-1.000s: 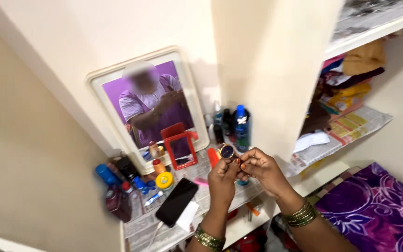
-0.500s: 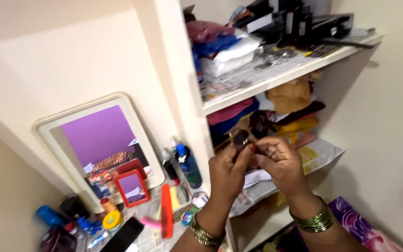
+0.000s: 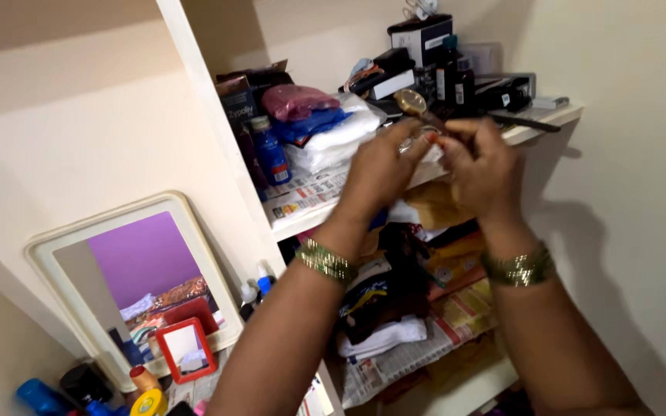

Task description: The person picks up various small objects including a comb, hair tie, and keys from a shelf and places them into a red container or a small pouch.

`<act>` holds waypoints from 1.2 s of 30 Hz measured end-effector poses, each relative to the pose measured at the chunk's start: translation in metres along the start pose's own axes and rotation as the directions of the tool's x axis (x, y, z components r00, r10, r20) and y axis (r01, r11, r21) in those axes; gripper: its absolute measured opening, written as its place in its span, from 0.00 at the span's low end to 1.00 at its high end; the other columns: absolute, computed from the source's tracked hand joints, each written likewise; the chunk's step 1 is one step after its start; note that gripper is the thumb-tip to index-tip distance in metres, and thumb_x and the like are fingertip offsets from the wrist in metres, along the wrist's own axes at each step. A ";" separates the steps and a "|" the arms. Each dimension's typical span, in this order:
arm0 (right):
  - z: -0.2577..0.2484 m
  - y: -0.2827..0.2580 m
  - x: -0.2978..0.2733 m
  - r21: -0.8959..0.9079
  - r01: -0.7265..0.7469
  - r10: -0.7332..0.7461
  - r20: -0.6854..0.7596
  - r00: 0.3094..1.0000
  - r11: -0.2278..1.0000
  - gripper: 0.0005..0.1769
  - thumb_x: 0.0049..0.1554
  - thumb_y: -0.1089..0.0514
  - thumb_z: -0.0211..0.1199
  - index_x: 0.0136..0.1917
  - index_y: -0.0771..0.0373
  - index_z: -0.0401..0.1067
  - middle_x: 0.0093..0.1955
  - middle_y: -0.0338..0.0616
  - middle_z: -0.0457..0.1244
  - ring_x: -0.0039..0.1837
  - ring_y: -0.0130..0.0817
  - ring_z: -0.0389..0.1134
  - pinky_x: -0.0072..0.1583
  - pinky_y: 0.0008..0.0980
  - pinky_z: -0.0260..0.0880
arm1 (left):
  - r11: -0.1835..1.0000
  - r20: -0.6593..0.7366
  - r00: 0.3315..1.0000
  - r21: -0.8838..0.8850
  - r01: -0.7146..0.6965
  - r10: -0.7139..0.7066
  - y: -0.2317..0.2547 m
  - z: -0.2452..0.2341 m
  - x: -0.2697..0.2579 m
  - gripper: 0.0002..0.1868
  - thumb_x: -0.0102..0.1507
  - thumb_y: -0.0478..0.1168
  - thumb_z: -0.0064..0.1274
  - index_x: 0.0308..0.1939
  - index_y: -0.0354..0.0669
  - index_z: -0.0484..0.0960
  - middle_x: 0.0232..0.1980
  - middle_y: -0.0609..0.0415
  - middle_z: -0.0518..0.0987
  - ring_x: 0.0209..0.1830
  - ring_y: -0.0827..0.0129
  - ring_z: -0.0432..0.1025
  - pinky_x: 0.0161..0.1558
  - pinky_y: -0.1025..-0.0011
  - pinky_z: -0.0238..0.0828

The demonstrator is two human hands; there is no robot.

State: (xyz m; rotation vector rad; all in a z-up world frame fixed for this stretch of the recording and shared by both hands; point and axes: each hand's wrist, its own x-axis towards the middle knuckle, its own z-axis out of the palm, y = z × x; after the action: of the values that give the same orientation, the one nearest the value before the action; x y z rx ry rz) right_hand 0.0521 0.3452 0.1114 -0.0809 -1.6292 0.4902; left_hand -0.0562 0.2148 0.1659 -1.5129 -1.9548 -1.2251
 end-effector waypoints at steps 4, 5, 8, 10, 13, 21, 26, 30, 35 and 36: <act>0.014 0.042 0.050 0.233 -0.235 0.208 0.135 0.969 0.944 0.08 0.64 0.63 0.64 0.57 0.66 0.75 0.47 0.45 0.71 0.42 0.23 0.73 0.43 0.23 0.75 | 0.808 0.169 0.984 0.571 -0.143 0.055 -0.023 -0.013 0.045 0.22 0.66 0.51 0.48 0.64 0.58 0.77 0.74 0.49 0.64 0.77 0.50 0.51 0.72 0.40 0.43; 0.017 0.048 0.056 0.244 -0.284 0.247 0.172 0.954 0.927 0.08 0.63 0.64 0.64 0.55 0.66 0.75 0.45 0.44 0.71 0.40 0.22 0.72 0.40 0.22 0.73 | 0.806 0.166 0.984 0.573 -0.145 0.059 -0.029 -0.014 0.050 0.22 0.66 0.51 0.48 0.64 0.58 0.77 0.74 0.49 0.64 0.77 0.50 0.51 0.72 0.40 0.43; 0.035 0.059 0.073 0.183 -0.362 0.326 0.201 0.924 0.914 0.07 0.61 0.64 0.64 0.53 0.66 0.75 0.44 0.43 0.71 0.37 0.22 0.71 0.37 0.24 0.71 | 0.728 0.290 0.949 0.676 -0.110 -0.126 -0.045 -0.012 0.070 0.22 0.66 0.46 0.48 0.66 0.65 0.76 0.81 0.56 0.55 0.83 0.54 0.38 0.75 0.35 0.32; 0.047 0.062 0.080 0.175 -0.421 0.385 0.206 0.900 0.890 0.07 0.61 0.63 0.64 0.53 0.65 0.75 0.43 0.42 0.71 0.36 0.22 0.70 0.36 0.24 0.70 | 0.663 0.365 0.920 0.726 -0.185 -0.142 -0.050 -0.001 0.084 0.27 0.63 0.40 0.47 0.68 0.65 0.72 0.80 0.59 0.55 0.82 0.57 0.37 0.72 0.31 0.29; 0.058 0.068 0.082 0.157 -0.488 0.458 0.194 0.867 0.858 0.06 0.61 0.63 0.63 0.52 0.64 0.76 0.42 0.42 0.71 0.35 0.22 0.70 0.36 0.25 0.71 | 0.586 0.404 0.898 0.775 -0.236 -0.172 -0.056 0.015 0.094 0.31 0.60 0.39 0.49 0.68 0.65 0.72 0.79 0.59 0.56 0.82 0.57 0.39 0.73 0.32 0.28; 0.052 0.088 0.081 0.167 -0.485 0.461 0.165 0.872 0.858 0.06 0.62 0.63 0.62 0.53 0.65 0.75 0.42 0.42 0.72 0.35 0.22 0.70 0.36 0.26 0.71 | 0.524 0.413 0.898 0.804 -0.281 -0.150 -0.079 0.023 0.089 0.15 0.61 0.40 0.48 0.45 0.46 0.89 0.61 0.46 0.80 0.80 0.53 0.52 0.74 0.31 0.28; 0.046 0.111 0.101 0.035 -0.511 0.489 0.240 0.838 0.859 0.07 0.62 0.63 0.61 0.53 0.66 0.73 0.43 0.43 0.71 0.36 0.26 0.71 0.39 0.27 0.73 | 0.556 0.379 0.922 0.785 -0.274 -0.081 -0.086 0.022 0.087 0.13 0.60 0.39 0.49 0.42 0.46 0.89 0.57 0.45 0.82 0.76 0.52 0.59 0.74 0.30 0.31; 0.054 0.125 0.114 0.139 -0.511 0.444 0.339 0.829 0.848 0.05 0.63 0.64 0.60 0.51 0.69 0.72 0.42 0.47 0.71 0.39 0.27 0.72 0.41 0.27 0.75 | 0.620 0.318 0.948 0.744 -0.248 -0.002 -0.082 0.021 0.091 0.13 0.59 0.36 0.48 0.40 0.45 0.89 0.55 0.47 0.82 0.75 0.54 0.61 0.75 0.33 0.34; 0.080 0.119 0.132 0.067 -0.574 0.480 0.475 0.737 0.816 0.04 0.64 0.64 0.56 0.49 0.67 0.70 0.38 0.49 0.69 0.38 0.32 0.72 0.41 0.32 0.75 | 0.656 0.311 0.950 0.714 -0.244 0.015 -0.081 0.021 0.090 0.14 0.61 0.36 0.47 0.41 0.49 0.89 0.56 0.48 0.82 0.74 0.53 0.62 0.76 0.36 0.37; 0.083 0.118 0.132 0.067 -0.576 0.482 0.474 0.737 0.815 0.04 0.64 0.64 0.56 0.49 0.67 0.70 0.38 0.49 0.69 0.38 0.32 0.72 0.41 0.32 0.75 | 0.659 0.313 0.950 0.713 -0.240 0.007 -0.081 0.021 0.090 0.14 0.60 0.36 0.47 0.43 0.51 0.89 0.57 0.48 0.81 0.73 0.53 0.62 0.75 0.36 0.38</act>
State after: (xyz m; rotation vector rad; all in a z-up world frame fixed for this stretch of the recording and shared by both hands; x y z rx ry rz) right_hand -0.0722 0.4746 0.1885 -0.3076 -1.9829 1.1990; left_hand -0.1573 0.2809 0.1875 -1.3573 -2.0846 -0.0492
